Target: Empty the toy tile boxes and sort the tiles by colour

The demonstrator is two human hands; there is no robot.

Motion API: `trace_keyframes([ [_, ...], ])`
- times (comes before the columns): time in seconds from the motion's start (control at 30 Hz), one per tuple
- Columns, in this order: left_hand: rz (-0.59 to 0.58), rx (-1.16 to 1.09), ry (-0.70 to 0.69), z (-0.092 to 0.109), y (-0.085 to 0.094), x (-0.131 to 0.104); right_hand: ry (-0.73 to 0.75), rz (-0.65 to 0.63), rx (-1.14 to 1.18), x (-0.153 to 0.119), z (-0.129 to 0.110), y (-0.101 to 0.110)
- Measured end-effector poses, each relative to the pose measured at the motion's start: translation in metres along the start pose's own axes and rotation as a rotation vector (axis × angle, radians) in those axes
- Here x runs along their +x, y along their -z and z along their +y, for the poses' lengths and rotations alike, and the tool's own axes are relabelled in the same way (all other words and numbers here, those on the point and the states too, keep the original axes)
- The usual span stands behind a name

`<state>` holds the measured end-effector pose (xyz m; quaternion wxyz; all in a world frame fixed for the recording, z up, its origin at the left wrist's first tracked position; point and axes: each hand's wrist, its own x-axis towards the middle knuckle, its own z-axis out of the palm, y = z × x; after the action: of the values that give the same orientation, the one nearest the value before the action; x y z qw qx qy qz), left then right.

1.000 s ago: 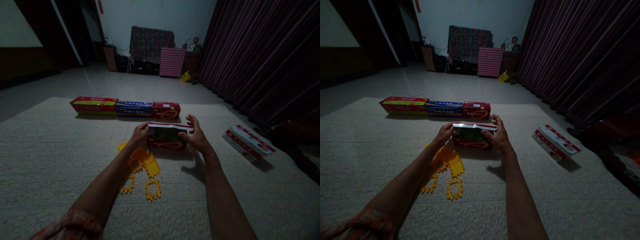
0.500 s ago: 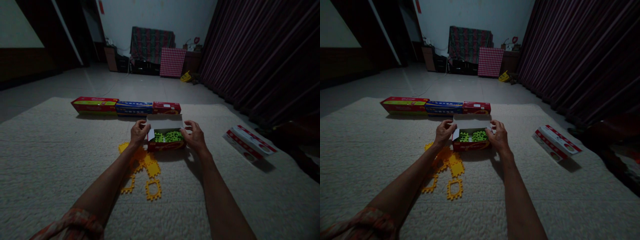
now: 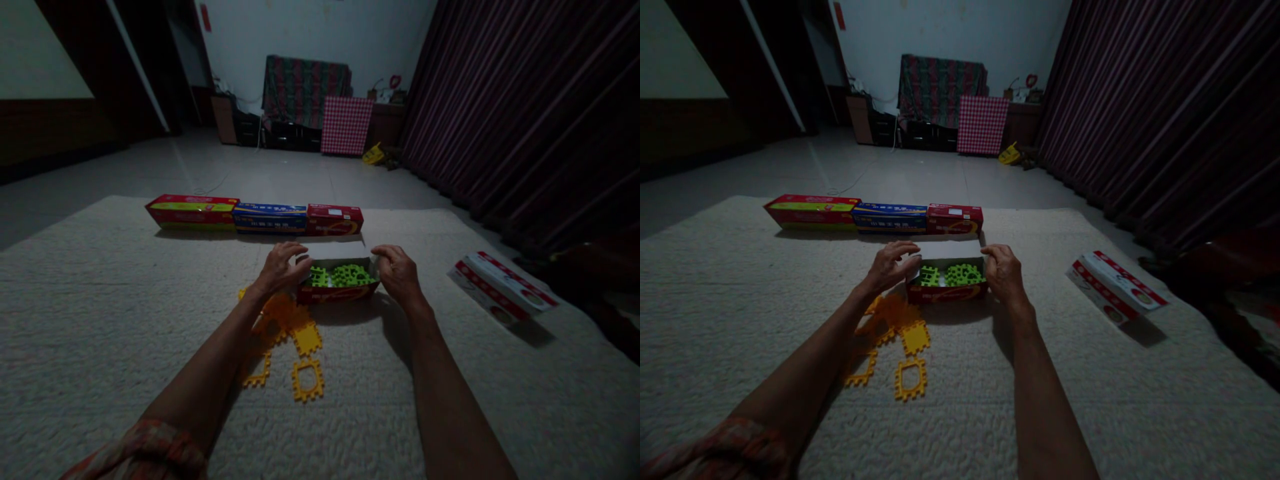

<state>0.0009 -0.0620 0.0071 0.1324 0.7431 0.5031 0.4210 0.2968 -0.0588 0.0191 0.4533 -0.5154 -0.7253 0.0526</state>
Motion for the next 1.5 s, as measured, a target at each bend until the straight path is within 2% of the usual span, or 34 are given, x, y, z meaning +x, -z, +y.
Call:
trace_keyframes([
  [0.1, -0.066, 0.018, 0.019, 0.004, 0.003, -0.001, -0.038, 0.021, -0.050, 0.000, 0.012, 0.001],
  [0.2, -0.128, 0.045, 0.031, 0.007, 0.006, -0.001, -0.066, -0.013, -0.111, -0.002, 0.021, 0.000],
  [0.37, -0.192, 0.033, 0.047, 0.014, 0.006, -0.001, -0.077, -0.044, -0.155, -0.003, 0.021, -0.001],
  [0.53, -0.183, 0.040, 0.036, 0.015, 0.008, -0.001, -0.144, -0.096, -0.185, -0.005, 0.010, -0.002],
  [0.7, -0.183, 0.043, 0.085, 0.008, 0.025, 0.003, -0.194, -0.174, -0.186, -0.005, 0.002, -0.002],
  [0.97, -0.200, 0.171, 0.053, -0.001, 0.039, 0.002, -0.115, -0.229, -0.209, -0.005, -0.001, -0.002],
  [1.1, -0.214, 0.249, 0.117, 0.004, 0.047, 0.001, -0.141, -0.240, -0.177, -0.005, 0.002, -0.003],
  [1.27, -0.317, 0.086, 0.239, 0.009, 0.046, 0.002, -0.130, -0.243, -0.178, -0.006, 0.002, -0.003],
  [1.5, -0.233, -0.147, 0.397, 0.006, 0.027, 0.001, -0.142, -0.238, -0.208, -0.005, 0.001, -0.003],
])
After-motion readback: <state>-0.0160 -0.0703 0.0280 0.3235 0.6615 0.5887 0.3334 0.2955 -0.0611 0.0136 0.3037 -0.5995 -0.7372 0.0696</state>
